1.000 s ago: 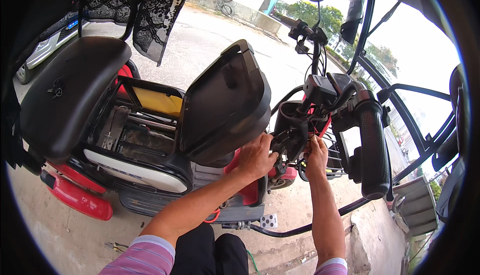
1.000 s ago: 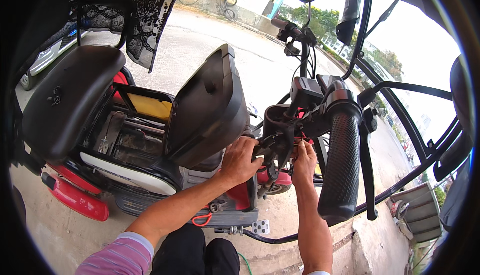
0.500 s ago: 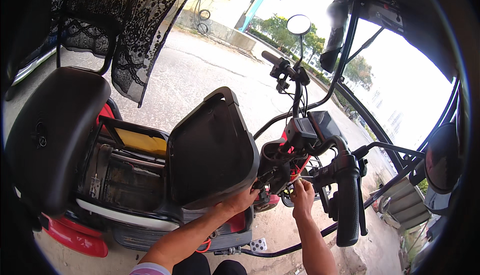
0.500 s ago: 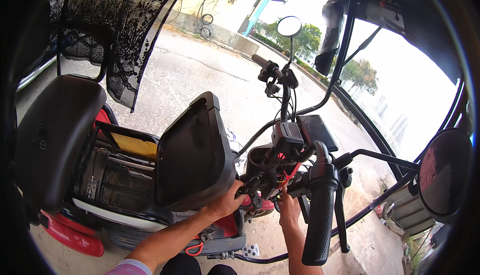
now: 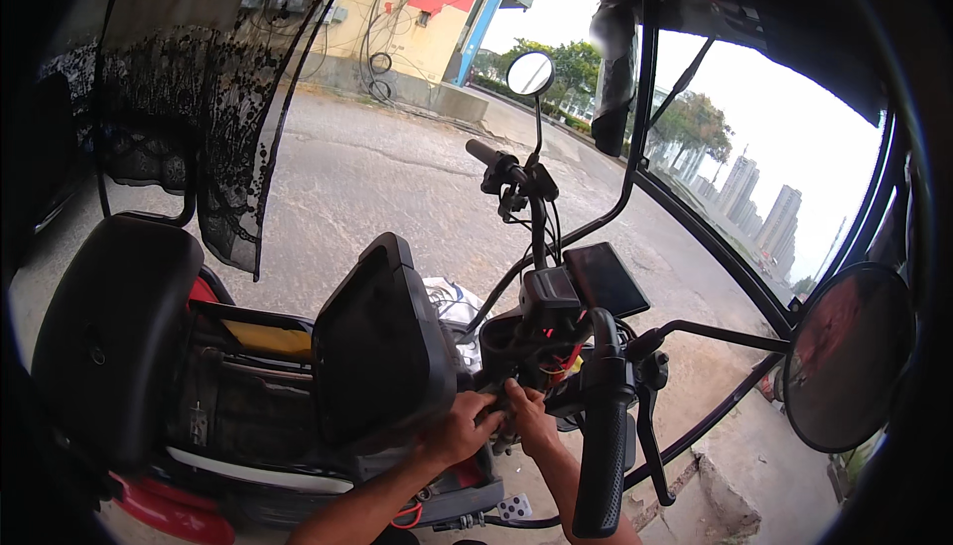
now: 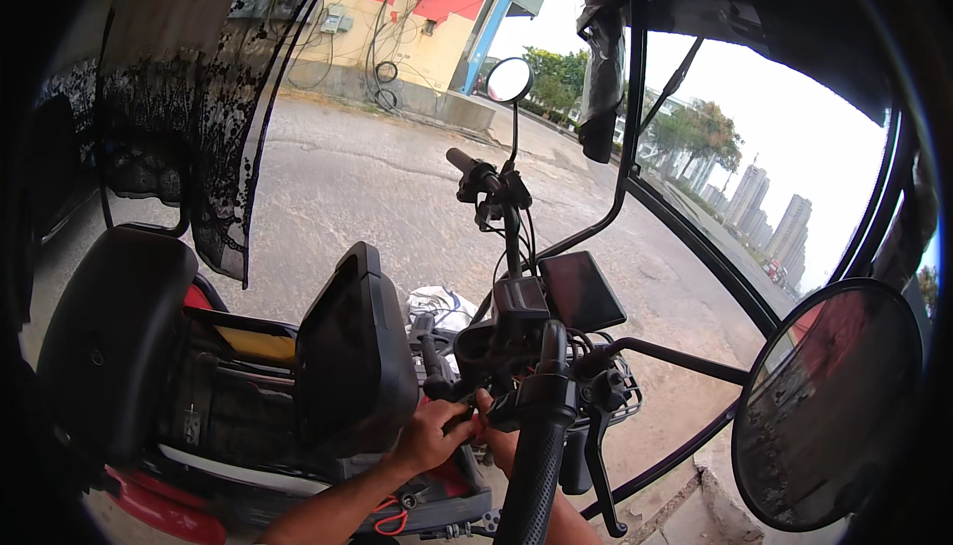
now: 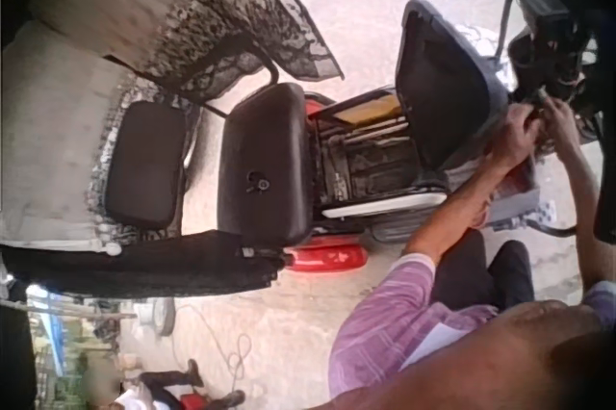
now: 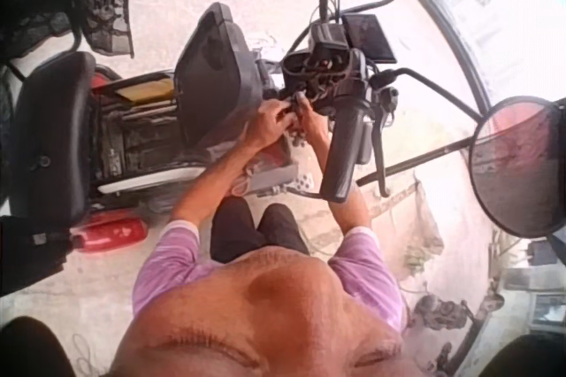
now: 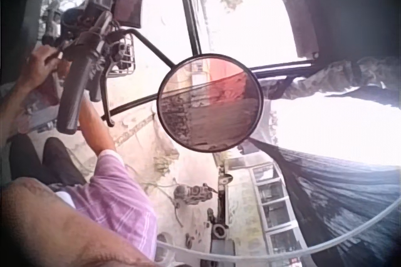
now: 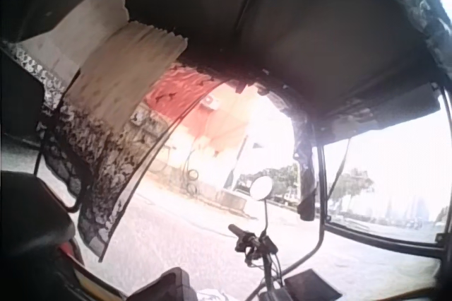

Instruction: The person removes the seat of a red electric scooter to access the battery compartment. They then move to the handlebars and use a screwdriver to remove a small black component, which they inspect and manipulate before reattaching it.

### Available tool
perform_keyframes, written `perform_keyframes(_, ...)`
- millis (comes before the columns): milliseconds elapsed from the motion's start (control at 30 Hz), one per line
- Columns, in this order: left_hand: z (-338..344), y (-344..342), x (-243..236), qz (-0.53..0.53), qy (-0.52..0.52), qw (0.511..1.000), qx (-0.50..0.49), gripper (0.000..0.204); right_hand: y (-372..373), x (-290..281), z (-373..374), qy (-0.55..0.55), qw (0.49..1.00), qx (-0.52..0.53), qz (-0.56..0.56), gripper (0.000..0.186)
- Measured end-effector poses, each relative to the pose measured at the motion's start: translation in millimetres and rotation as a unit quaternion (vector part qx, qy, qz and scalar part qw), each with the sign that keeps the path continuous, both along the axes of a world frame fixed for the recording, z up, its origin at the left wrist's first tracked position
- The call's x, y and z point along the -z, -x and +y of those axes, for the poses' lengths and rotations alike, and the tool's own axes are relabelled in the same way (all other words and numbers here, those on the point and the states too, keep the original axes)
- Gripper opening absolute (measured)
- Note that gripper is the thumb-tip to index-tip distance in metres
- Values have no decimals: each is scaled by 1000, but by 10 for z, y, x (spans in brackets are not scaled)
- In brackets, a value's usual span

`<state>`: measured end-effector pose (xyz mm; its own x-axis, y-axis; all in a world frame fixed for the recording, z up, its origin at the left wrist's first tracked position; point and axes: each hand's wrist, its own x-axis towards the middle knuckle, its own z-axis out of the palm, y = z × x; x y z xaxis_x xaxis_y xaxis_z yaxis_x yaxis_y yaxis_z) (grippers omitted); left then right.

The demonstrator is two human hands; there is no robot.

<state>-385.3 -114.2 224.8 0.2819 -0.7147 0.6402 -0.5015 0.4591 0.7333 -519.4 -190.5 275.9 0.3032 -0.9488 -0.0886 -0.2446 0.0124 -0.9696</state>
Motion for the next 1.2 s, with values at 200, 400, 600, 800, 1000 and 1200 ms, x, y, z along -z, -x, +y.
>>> perform_keyframes(200,-141,-31,17,366,-162,886,233,29,44,106,-75,46,999,-10,15,41)
perform_keyframes(400,-170,-47,-33,499,-203,776,328,27,47,331,-232,64,997,-49,0,36)
perform_keyframes(600,-237,20,4,334,-220,897,187,28,75,649,-464,166,985,-44,34,34)
perform_keyframes(800,-9,28,-267,158,-170,969,81,35,61,617,-443,151,988,-19,15,36)
perform_keyframes(1000,62,120,-279,-75,61,991,-88,30,66,679,-477,89,986,-51,-133,37)
perform_keyframes(1200,33,166,-152,-114,48,987,-105,28,30,424,-317,15,986,-73,-152,39)
